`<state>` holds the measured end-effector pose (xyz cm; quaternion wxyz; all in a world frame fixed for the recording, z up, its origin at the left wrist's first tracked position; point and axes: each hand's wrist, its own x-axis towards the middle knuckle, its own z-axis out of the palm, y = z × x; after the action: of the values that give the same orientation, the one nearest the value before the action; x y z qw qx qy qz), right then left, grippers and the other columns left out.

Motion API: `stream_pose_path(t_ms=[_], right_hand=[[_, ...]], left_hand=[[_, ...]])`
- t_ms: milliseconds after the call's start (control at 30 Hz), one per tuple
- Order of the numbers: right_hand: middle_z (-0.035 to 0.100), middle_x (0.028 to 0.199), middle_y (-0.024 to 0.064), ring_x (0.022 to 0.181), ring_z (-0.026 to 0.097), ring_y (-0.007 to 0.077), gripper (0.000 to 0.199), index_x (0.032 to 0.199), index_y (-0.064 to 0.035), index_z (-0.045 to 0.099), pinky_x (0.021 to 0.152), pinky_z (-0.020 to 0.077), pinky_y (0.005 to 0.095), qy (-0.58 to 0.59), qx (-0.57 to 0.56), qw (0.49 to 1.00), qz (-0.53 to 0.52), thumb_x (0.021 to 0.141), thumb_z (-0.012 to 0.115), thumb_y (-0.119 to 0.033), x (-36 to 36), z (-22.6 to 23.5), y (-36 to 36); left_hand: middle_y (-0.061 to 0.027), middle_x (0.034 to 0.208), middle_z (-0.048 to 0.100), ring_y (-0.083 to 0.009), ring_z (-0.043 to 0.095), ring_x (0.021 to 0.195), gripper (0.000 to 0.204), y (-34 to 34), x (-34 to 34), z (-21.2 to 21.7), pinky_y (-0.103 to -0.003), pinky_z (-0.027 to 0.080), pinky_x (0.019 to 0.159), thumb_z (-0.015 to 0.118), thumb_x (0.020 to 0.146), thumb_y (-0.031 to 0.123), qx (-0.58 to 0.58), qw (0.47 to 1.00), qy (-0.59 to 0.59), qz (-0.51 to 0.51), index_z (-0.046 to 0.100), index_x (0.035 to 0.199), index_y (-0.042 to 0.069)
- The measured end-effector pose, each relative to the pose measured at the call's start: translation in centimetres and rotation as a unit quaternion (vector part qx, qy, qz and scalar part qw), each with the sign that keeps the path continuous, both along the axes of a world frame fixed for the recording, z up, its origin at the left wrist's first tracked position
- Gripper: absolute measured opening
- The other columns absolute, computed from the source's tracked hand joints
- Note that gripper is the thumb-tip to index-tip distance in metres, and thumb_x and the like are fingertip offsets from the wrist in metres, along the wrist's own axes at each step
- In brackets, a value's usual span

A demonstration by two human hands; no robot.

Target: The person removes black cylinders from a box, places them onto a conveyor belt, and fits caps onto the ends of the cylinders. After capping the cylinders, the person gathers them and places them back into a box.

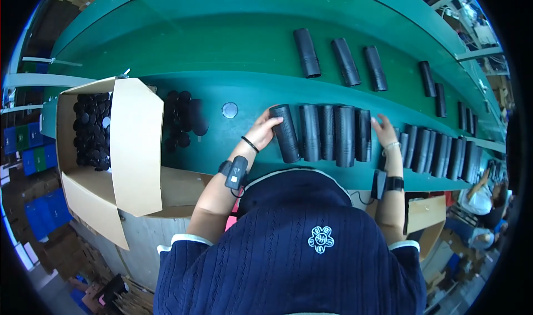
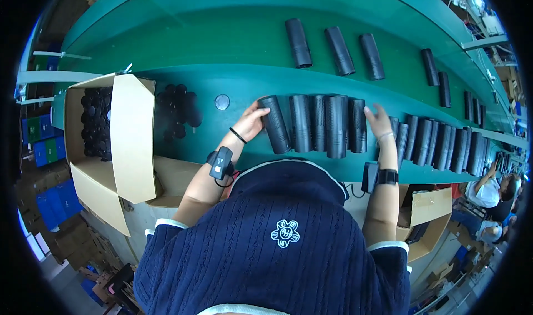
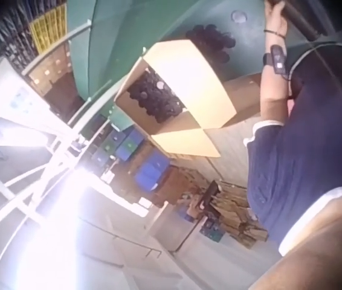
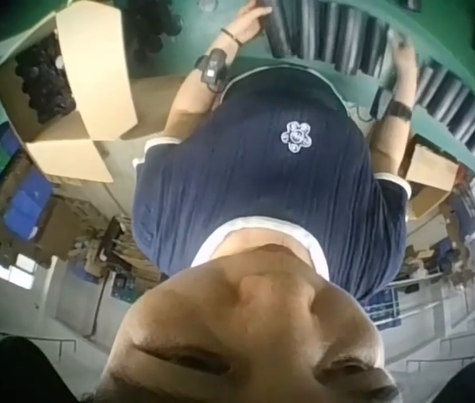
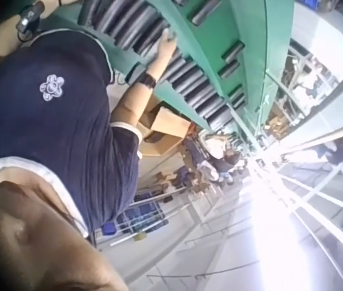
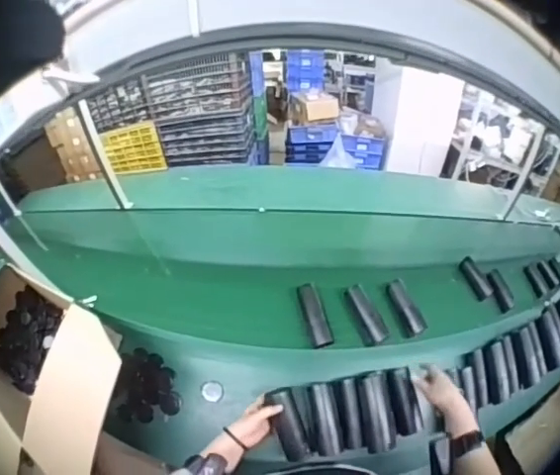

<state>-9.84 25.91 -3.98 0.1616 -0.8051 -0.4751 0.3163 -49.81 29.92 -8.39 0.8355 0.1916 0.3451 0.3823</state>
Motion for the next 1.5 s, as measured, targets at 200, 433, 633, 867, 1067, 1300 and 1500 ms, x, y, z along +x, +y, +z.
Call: stream_pose_path(t_ms=[200, 433, 633, 867, 1067, 1300, 1500], right_hand=[[0.053, 0.124, 0.0224, 0.112, 0.054, 0.0274, 0.067, 0.139, -0.0038, 0.035, 0.094, 0.0413, 0.0343, 0.105, -0.009, 0.993, -0.045, 0.089, 0.058, -0.043, -2.3, -3.3, -4.0], [0.061, 0.104, 0.0165, 0.097, 0.059, 0.0223, 0.053, 0.129, -0.0086, 0.049, 0.080, 0.0474, 0.0353, -0.197, 0.171, 0.965, 0.033, 0.084, 0.066, -0.032, -4.2, -2.7, -3.0], [0.062, 0.088, 0.0024, 0.081, 0.060, 0.0101, 0.021, 0.110, -0.0041, 0.062, 0.070, 0.0471, 0.0231, 0.387, 0.028, 0.908, 0.155, 0.092, 0.055, -0.014, -18.3, 7.1, 1.5], [0.060, 0.082, 0.0000, 0.069, 0.057, 0.0067, 0.021, 0.108, -0.0033, 0.058, 0.062, 0.0464, 0.0197, 0.573, -0.022, 0.809, 0.132, 0.089, 0.060, -0.010, -23.3, 4.9, 2.2], [0.059, 0.080, 0.0004, 0.067, 0.058, 0.0079, 0.020, 0.108, -0.0036, 0.056, 0.060, 0.0466, 0.0198, 0.593, -0.009, 0.798, 0.106, 0.089, 0.059, -0.009, -23.8, 4.6, 2.3], [0.060, 0.085, 0.0019, 0.069, 0.058, 0.0077, 0.017, 0.107, -0.0037, 0.056, 0.062, 0.0472, 0.0207, 0.644, -0.017, 0.762, 0.074, 0.092, 0.056, -0.011, -22.5, 3.8, 2.6], [0.062, 0.091, 0.0000, 0.074, 0.055, 0.0055, 0.018, 0.105, -0.0043, 0.059, 0.064, 0.0443, 0.0203, 0.589, -0.002, 0.801, 0.104, 0.093, 0.055, -0.016, -22.9, 3.4, 2.9]], left_hand=[[-0.0045, 0.118, 0.053, -0.0162, 0.052, 0.109, 0.058, -0.8, -1.1, 4.2, -0.033, 0.041, 0.096, 0.070, 0.079, 0.005, 0.103, 0.992, 0.064, -0.032, 0.041, 0.129, 0.007], [-0.0057, 0.129, 0.042, -0.0151, 0.041, 0.120, 0.069, -2.8, -3.5, 7.5, -0.031, 0.031, 0.103, 0.072, 0.073, 0.002, 0.313, 0.923, 0.199, -0.101, 0.035, 0.131, 0.009], [-0.0094, 0.128, 0.041, -0.0204, 0.039, 0.122, 0.070, -3.1, -3.1, 6.4, -0.035, 0.029, 0.104, 0.076, 0.073, 0.010, 0.381, 0.899, 0.207, -0.054, 0.033, 0.128, 0.008], [-0.0109, 0.126, 0.044, -0.0197, 0.040, 0.121, 0.072, -3.4, -3.2, 6.9, -0.033, 0.032, 0.102, 0.070, 0.078, 0.014, 0.387, 0.893, 0.222, -0.054, 0.031, 0.137, 0.007], [-0.0064, 0.112, 0.047, -0.0144, 0.048, 0.104, 0.052, -2.5, -1.8, 6.8, -0.029, 0.040, 0.092, 0.072, 0.078, 0.015, 0.316, 0.933, 0.173, 0.009, 0.039, 0.118, 0.006], [-0.0111, 0.120, 0.049, -0.0239, 0.047, 0.113, 0.076, -1.5, -2.0, 6.8, -0.036, 0.037, 0.097, 0.079, 0.071, 0.025, 0.438, 0.835, 0.327, -0.062, 0.036, 0.131, 0.006], [-0.0161, 0.119, 0.051, -0.0360, 0.045, 0.116, 0.078, -2.9, -1.6, 7.1, -0.045, 0.035, 0.097, 0.081, 0.065, 0.029, 0.433, 0.795, 0.425, -0.012, 0.041, 0.127, 0.006]])
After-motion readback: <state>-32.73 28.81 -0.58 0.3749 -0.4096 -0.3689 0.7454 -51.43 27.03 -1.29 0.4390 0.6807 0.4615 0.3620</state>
